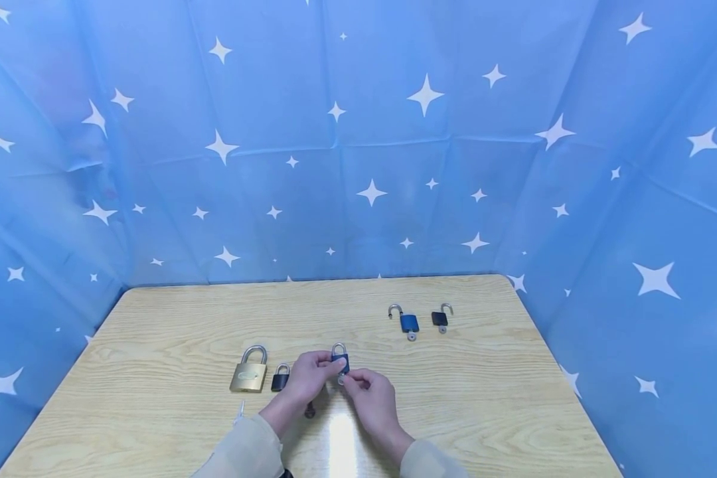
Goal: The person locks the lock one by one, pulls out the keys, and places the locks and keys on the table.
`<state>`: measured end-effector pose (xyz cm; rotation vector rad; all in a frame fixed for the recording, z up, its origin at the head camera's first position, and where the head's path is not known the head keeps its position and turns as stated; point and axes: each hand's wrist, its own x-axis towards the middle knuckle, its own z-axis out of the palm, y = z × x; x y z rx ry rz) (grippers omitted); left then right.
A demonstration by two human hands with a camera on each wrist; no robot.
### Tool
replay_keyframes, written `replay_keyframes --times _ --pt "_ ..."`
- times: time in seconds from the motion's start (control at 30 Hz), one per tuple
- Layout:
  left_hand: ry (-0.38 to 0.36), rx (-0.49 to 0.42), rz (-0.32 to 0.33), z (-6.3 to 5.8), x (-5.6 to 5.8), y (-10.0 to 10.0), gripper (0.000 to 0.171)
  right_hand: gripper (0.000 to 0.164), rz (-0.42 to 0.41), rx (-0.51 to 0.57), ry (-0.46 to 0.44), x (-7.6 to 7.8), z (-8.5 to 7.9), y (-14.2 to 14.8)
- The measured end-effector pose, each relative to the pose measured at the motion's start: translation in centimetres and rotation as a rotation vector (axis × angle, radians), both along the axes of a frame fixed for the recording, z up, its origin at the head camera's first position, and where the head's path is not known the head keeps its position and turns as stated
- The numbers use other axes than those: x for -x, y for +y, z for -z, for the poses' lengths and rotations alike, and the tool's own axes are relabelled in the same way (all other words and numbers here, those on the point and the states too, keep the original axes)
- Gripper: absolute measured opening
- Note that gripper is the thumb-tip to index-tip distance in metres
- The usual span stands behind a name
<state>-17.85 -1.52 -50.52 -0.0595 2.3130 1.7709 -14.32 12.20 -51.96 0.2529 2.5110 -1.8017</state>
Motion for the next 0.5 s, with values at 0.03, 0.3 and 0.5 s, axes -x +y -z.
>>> replay_keyframes --times 0.03,0.3,0.5 --pt "-0.001 -0.005 0.002 0.0 -0.01 0.02 0.023 0.011 0.019 0.016 -0.004 -0.03 0.01 -0.09" --pt "0.001 -0.022 0.01 -0.02 -0.13 0.15 0.024 0.015 0.066 0.09 0.014 -0.32 0.11 -0.45" --pt "-0.004 -0.018 0.014 -0.11 -0.15 0.16 0.023 0.017 0.082 0.117 -0.002 -0.43 0.14 -0.6"
